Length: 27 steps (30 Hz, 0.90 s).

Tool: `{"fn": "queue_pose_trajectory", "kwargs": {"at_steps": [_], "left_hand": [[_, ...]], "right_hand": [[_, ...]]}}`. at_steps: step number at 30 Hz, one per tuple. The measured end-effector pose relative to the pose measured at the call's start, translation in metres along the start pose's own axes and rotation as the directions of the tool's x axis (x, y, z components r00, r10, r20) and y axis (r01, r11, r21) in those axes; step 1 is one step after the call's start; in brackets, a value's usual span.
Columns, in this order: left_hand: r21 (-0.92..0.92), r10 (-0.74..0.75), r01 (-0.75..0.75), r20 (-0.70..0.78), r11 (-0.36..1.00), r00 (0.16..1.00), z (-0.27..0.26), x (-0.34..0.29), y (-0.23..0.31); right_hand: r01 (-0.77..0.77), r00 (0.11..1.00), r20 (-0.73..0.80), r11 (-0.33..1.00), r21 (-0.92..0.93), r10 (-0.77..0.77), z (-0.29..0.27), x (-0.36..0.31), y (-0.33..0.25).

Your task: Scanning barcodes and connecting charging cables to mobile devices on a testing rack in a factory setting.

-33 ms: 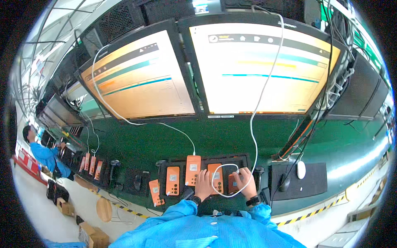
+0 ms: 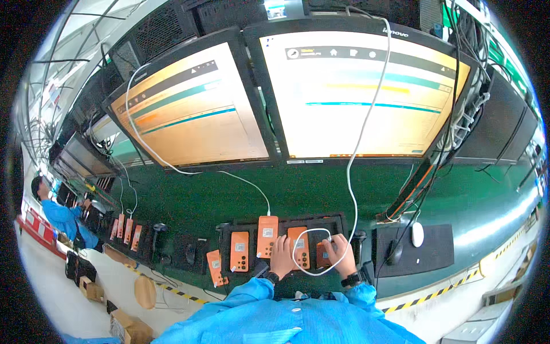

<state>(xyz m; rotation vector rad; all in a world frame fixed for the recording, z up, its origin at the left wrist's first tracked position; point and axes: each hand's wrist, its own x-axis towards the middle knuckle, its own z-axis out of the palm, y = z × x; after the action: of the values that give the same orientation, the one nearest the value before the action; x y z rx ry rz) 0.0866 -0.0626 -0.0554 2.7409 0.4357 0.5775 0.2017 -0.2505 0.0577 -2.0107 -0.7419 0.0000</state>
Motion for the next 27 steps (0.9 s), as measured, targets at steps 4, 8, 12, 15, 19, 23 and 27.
{"fn": "queue_pose_trajectory", "kwargs": {"at_steps": [4,8,12,15,19,23,27], "left_hand": [[-0.062,-0.006,0.006,0.003,0.998,1.0,0.0025,0.0049,0.0074],[-0.022,0.002,-0.002,-0.009,1.0,1.0,0.0028,0.0014,0.0032],[-0.043,-0.007,0.006,-0.021,0.999,1.0,0.003,0.0015,0.0024],[-0.053,-0.007,0.006,-0.021,0.999,1.0,0.0019,0.0023,0.0028],[-0.051,-0.009,0.008,-0.016,0.999,1.0,0.002,0.0022,0.0024],[-0.057,-0.003,0.002,-0.019,0.998,1.0,0.0025,0.0021,0.0021],[-0.046,0.001,-0.002,-0.023,0.999,1.0,0.0022,0.0014,0.0019]], "right_hand": [[0.006,1.0,-0.021,0.999,0.047,-0.005,-0.0094,-0.0076,0.0002],[0.008,1.0,0.015,0.999,0.043,-0.008,-0.0099,-0.0069,-0.0044],[0.007,1.0,0.017,0.999,0.05,-0.008,-0.0077,-0.0066,-0.0037],[-0.003,1.0,0.017,0.999,0.042,0.002,-0.0086,-0.0062,-0.0046],[0.003,1.0,0.017,0.999,0.043,-0.004,-0.0068,-0.0069,-0.0001],[0.007,1.0,0.015,0.999,0.048,-0.008,-0.0088,-0.0068,-0.0025],[0.001,1.0,0.011,0.999,0.049,-0.002,-0.009,-0.0079,-0.0045]]}}
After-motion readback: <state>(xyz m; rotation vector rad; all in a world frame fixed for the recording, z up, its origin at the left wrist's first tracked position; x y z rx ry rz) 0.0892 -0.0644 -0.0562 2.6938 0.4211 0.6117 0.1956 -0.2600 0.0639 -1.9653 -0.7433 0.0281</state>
